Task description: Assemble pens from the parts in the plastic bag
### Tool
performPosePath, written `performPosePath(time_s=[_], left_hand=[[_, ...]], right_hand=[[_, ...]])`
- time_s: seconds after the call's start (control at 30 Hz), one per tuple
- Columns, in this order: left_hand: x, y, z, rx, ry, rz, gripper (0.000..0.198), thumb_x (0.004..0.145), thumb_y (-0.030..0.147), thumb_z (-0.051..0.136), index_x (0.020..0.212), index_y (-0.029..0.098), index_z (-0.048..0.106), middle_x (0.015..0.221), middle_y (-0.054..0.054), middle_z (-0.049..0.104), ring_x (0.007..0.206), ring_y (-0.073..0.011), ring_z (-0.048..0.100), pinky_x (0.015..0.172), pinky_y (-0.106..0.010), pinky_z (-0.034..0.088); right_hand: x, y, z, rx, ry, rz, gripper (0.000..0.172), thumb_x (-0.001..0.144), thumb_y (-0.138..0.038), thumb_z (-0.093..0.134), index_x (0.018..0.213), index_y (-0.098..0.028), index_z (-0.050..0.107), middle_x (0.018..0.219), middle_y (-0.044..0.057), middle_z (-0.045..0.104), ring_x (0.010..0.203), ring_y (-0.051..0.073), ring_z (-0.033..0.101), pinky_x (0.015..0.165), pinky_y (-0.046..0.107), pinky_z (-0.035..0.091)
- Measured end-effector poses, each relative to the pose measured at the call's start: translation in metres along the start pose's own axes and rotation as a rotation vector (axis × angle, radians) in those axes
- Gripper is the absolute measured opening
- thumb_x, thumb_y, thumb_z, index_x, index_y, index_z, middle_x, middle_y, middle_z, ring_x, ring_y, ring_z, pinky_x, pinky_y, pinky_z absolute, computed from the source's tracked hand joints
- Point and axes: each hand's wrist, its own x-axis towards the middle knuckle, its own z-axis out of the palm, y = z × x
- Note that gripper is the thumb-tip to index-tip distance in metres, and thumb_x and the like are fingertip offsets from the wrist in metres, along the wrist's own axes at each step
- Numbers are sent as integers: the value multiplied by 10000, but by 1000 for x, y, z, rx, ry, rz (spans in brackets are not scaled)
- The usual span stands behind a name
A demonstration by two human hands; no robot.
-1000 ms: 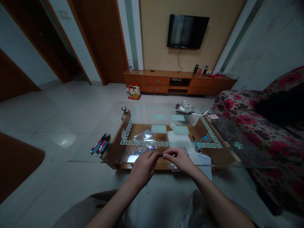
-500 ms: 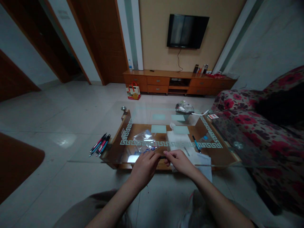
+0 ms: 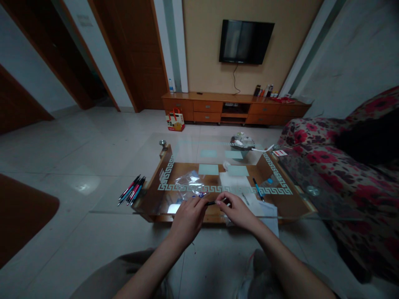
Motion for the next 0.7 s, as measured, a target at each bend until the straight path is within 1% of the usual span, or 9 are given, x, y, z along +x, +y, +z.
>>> performPosePath(time_s=[0.07, 0.13, 0.2, 0.27, 0.37, 0.43, 0.57, 0.6, 0.7], left_hand=[[0, 1, 0, 0, -5, 9, 218, 954, 155, 466, 1110, 228, 601, 1032, -70, 648, 1000, -230, 608, 846, -355, 482], [0, 1, 1, 1, -4, 21, 218, 956, 158, 462, 1106, 230, 602, 1034, -71, 649, 1015, -232, 605, 862, -364, 482], [0, 1, 1, 1, 9, 32, 217, 956, 162, 462, 1102, 232, 607, 1034, -74, 651, 1024, -234, 605, 873, -369, 483], [-1, 0, 2, -2, 29, 38, 222, 956, 169, 464, 1111, 236, 608, 1035, -78, 652, 1023, -234, 608, 873, -368, 486], [-2, -1, 2, -7, 38, 30, 237, 955, 173, 467, 1137, 242, 603, 1031, -77, 651, 999, -229, 615, 858, -361, 491], [-2, 0, 3, -8, 23, 20, 242, 957, 173, 464, 1147, 241, 599, 1024, -75, 649, 988, -226, 617, 853, -358, 493], [-1, 2, 2, -12, 7, 19, 244, 967, 179, 447, 1148, 243, 597, 1022, -72, 647, 993, -227, 617, 859, -360, 492], [-1, 2, 2, -16, 10, 21, 246, 968, 181, 446, 1150, 245, 597, 1022, -71, 646, 992, -226, 618, 858, -358, 493], [-1, 2, 2, -41, 39, 27, 249, 966, 191, 452, 1160, 248, 597, 1010, -71, 644, 975, -218, 625, 845, -344, 502]], right_hand=[[0, 1, 0, -53, -3, -20, 236, 935, -378, 529, 847, -185, 632, 817, 13, 631, 766, 159, 568, 674, 261, 414], [0, 3, 0, -95, -12, -51, 323, 965, -397, 477, 776, -182, 627, 779, 13, 621, 760, 161, 564, 695, 269, 409], [0, 3, -1, -100, -20, -72, 382, 991, -403, 424, 756, -181, 628, 779, 17, 625, 772, 162, 569, 729, 276, 411], [-1, 2, -2, -80, -18, -68, 345, 997, -395, 417, 836, -188, 642, 823, 19, 639, 795, 163, 575, 744, 275, 413], [-3, -2, -2, -49, -19, -47, 208, 963, -372, 501, 954, -202, 621, 895, 17, 644, 824, 165, 576, 710, 261, 416], [-3, -2, -2, -66, -20, -56, 185, 950, -361, 526, 918, -199, 609, 878, 16, 632, 816, 166, 570, 700, 260, 416], [-2, -2, -1, -131, -18, -114, 309, 990, -352, 438, 775, -188, 587, 813, 20, 610, 807, 167, 560, 754, 280, 413], [-2, -2, 0, -131, -20, -112, 308, 993, -351, 432, 786, -189, 591, 819, 20, 613, 809, 166, 561, 757, 280, 413], [-4, -4, -1, -95, -29, -87, 206, 975, -347, 479, 898, -199, 601, 858, 12, 628, 813, 163, 565, 739, 269, 413]])
